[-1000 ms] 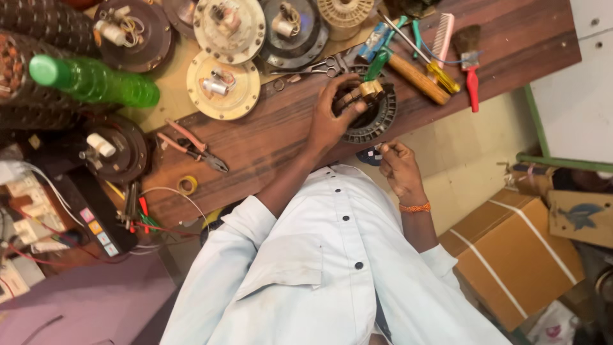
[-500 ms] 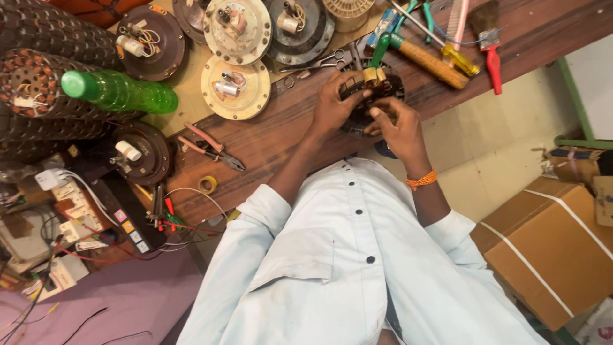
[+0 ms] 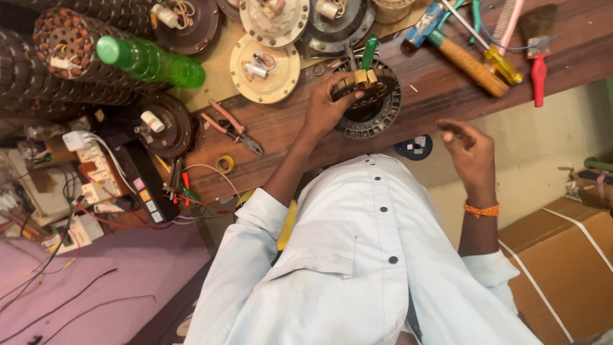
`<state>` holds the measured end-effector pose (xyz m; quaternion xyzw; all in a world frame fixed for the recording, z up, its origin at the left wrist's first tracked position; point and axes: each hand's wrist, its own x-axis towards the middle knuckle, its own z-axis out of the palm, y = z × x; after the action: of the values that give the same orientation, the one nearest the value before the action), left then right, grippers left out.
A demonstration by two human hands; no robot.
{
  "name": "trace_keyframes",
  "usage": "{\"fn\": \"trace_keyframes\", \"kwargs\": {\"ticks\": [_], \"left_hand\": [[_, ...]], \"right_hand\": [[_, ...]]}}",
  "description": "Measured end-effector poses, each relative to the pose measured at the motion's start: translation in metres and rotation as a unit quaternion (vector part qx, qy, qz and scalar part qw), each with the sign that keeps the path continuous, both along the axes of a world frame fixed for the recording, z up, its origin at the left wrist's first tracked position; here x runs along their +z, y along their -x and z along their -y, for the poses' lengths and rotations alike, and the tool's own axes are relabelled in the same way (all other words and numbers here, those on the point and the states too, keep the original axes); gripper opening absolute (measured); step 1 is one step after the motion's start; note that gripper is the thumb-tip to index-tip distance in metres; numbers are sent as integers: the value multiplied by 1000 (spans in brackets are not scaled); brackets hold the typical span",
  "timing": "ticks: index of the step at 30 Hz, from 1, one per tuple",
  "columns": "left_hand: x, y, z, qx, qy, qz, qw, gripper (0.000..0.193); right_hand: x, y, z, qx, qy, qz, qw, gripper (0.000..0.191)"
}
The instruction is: The person uses a green-handled screwdriver to repeatedly tap and adjust a small wooden block clamped to a motor stator on a workbench. The person holds the stator with the left hand while tapping with the right hand, then briefly inspects the assembly.
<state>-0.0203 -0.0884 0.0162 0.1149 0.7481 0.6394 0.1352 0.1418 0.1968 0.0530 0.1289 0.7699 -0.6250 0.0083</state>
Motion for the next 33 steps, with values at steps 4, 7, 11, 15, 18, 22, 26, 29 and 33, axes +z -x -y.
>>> {"fn": "trace_keyframes", "kwargs": {"ticks": [4, 7, 11, 15, 18, 22, 26, 29, 33], "left_hand": [[-2, -5, 4, 17, 11, -49, 999, 35], [-2, -5, 4, 19, 4, -91, 996, 36], [-1, -3, 5, 18, 18, -108, 994, 39], [-3, -5, 6, 20, -1, -67, 998, 36], [-4, -4, 9, 13, -24, -73, 997, 37], [1, 3, 12, -24, 4, -88, 996, 40], [13, 8, 14, -50, -4, -41, 998, 43], [20, 6, 10, -41, -2, 7, 999, 53], [26, 1, -1, 12, 38, -94, 995, 58]], "right_hand": [[4, 43, 60, 36, -93, -35, 994, 31], [5, 74, 91, 82, -76, -11, 994, 35], [10, 88, 101, 92, 12, 22, 995, 31], [16, 85, 97, 104, -174, -109, 973, 25], [15, 85, 100, 128, -226, -62, 964, 32], [11, 84, 93, 144, -113, 25, 983, 20], [10, 65, 62, 137, 64, 52, 987, 17], [9, 54, 51, 137, 97, 67, 984, 15], [17, 55, 46, 177, 147, 100, 968, 18]]}}
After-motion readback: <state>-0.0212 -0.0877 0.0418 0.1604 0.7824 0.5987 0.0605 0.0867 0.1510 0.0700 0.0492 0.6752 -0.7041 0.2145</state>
